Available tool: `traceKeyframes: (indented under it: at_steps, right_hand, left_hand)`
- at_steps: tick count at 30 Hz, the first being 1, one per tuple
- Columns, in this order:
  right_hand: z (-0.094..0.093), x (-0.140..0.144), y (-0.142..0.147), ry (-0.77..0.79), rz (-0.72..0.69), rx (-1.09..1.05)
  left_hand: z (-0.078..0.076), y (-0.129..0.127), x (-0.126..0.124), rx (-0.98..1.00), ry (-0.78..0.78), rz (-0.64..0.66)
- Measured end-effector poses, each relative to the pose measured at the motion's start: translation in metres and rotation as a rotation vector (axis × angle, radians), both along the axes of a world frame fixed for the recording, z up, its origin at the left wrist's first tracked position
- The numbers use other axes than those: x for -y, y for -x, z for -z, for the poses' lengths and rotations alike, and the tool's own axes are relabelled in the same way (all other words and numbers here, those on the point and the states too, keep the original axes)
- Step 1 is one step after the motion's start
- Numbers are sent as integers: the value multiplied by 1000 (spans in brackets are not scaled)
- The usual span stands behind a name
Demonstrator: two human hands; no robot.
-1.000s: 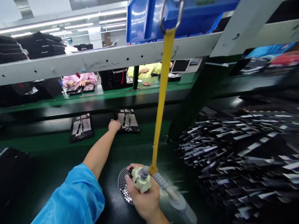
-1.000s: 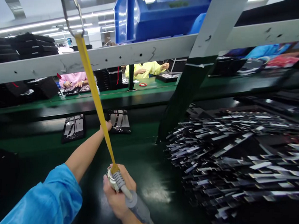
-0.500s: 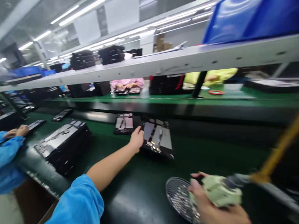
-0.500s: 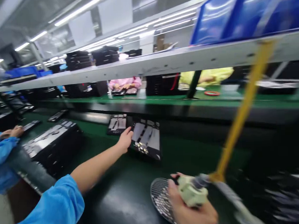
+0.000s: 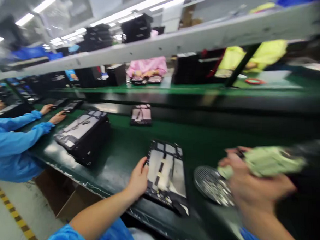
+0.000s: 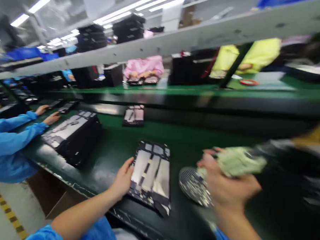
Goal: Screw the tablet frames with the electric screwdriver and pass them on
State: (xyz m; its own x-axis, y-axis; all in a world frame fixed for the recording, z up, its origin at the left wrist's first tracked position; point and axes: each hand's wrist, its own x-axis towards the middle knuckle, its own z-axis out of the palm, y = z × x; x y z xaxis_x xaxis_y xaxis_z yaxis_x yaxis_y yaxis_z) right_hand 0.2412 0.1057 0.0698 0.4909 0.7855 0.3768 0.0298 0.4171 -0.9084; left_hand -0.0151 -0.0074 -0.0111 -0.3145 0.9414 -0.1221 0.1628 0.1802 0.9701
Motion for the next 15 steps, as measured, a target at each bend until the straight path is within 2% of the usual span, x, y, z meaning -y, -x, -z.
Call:
traceKeyframes:
  at_steps: [2,4,6,9,11,13,15]
  right_hand:
    - [-16,11,16,12,-101,8]
    - [-16,13,23,-27,-91,35]
    - [-5,11,24,-72,-54,68]
    - [16,12,21,-71,-36,131]
    - [25,14,19,-54,-58,158]
    - [29,15,19,-55,-72,160]
    - [30,16,19,-62,-76,153]
  left_hand:
    - [-8,14,7,-101,1,108]
    - [-19,26,9,-187,-7,189]
    - [-35,32,11,-348,-79,339]
    - [-60,28,13,-673,-253,783]
    - [-71,22,11,-807,-315,1018]
    - [-75,18,8,-869,-329,1128]
    - [-73,16,5,-875,-324,1164]
